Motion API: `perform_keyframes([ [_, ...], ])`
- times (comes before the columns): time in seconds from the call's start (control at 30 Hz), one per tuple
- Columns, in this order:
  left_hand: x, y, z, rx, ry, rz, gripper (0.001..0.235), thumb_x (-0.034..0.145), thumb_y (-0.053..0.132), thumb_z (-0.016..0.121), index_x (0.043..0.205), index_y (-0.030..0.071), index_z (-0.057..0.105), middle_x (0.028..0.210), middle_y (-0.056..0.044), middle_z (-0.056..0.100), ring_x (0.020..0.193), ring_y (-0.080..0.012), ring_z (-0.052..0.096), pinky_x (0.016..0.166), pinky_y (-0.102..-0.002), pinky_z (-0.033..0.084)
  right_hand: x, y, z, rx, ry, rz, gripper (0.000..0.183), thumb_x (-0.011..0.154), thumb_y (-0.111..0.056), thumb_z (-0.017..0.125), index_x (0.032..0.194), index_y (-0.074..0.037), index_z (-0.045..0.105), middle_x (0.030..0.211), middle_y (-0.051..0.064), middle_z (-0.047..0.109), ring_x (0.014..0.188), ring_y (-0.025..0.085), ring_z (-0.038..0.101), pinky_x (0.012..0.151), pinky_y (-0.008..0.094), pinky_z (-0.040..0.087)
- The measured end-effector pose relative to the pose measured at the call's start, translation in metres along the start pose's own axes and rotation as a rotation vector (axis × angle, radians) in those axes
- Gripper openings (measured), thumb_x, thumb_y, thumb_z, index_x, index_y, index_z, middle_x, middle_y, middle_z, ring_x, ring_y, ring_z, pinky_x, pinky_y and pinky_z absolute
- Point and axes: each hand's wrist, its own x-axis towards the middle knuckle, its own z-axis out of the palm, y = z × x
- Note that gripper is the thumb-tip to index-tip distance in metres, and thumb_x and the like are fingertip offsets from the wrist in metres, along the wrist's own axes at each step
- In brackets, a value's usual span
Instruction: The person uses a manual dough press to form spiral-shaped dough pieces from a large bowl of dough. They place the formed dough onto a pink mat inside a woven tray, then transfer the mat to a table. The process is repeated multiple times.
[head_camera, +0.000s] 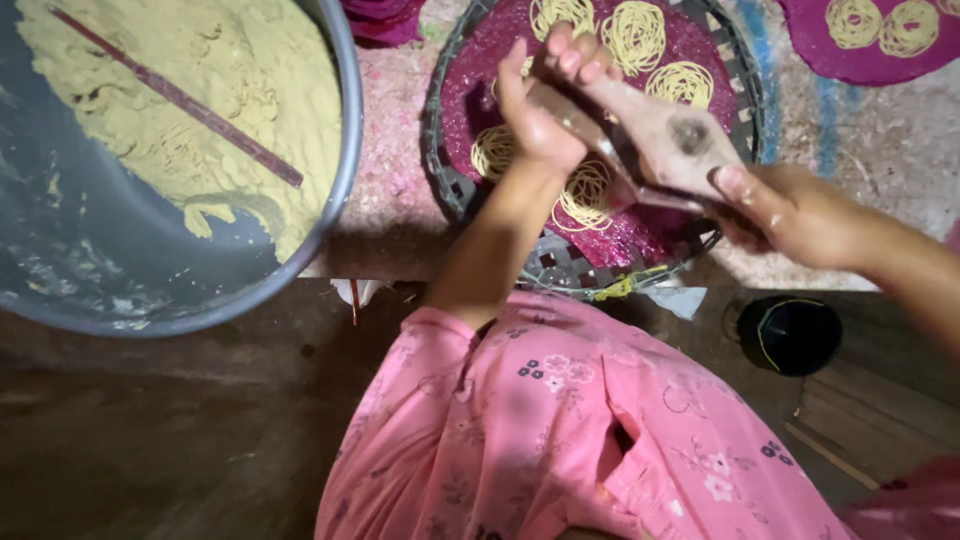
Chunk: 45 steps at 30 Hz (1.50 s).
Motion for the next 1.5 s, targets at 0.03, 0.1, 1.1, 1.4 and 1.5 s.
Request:
perform_keyframes([
  [0.03,0.005,0.0,0.001,0.053,0.014,0.02,0.037,0.105,0.052,0.045,0.091,0.018,0.052,0.083,0.003,0.055,0.08,-0.014,0.055,0.085,-0.036,0.048,0.001,-0.003,-0.001,0.01,0.03,-0.009,0.085,0.097,-0.073,0.019,0.071,-0.004,0.063,0.059,0.015,0.063,0.057,0.029,0.062,0.063,0.044,0.051],
  [0.1,0.014,0.008,0.003,-0.024,0.0,-0.034,0.038,0.104,0.052,0.044,0.089,0.018,0.051,0.082,0.003,0.055,0.08,-0.0134,0.055,0.084,-0.035,0.047,0.005,-0.008,0.003,0.032,0.093,-0.029,0.084,0.098,-0.069,0.021,0.07,-0.002,0.064,0.06,0.015,0.062,0.058,0.028,0.062,0.063,0.044,0.051],
  [1.1,-0.059,0.003,-0.032,1.117,0.238,-1.116,0.087,0.096,0.068,0.008,0.162,0.013,-0.005,0.147,-0.025,0.049,0.051,-0.011,0.051,0.04,-0.023,0.031,0.013,0.067,0.052,0.451,0.319,-0.245,0.079,0.1,-0.075,0.033,0.09,-0.002,0.062,0.068,0.008,0.055,0.06,0.02,0.049,0.055,0.036,0.039],
  [1.4,-0.1,0.065,0.018,2.09,-0.435,-0.061,0.021,0.094,0.017,0.073,0.115,0.021,0.073,0.126,-0.002,0.065,0.103,-0.0249,0.068,0.088,-0.036,0.057,0.006,0.074,0.109,0.801,0.464,-0.491,0.093,0.094,-0.09,0.029,0.093,-0.002,0.06,0.071,0.006,0.057,0.061,0.016,0.051,0.059,0.031,0.038],
  [1.5,-0.118,0.077,0.033,2.148,-0.477,-0.13,0.016,0.081,0.019,0.079,0.096,0.02,0.073,0.117,-0.003,0.064,0.104,-0.0259,0.06,0.085,-0.038,0.054,0.004,0.074,0.135,1.026,0.496,-0.534,0.096,0.093,-0.09,0.037,0.119,0.001,0.055,0.084,0.01,0.056,0.072,0.02,0.054,0.062,0.033,0.043],
])
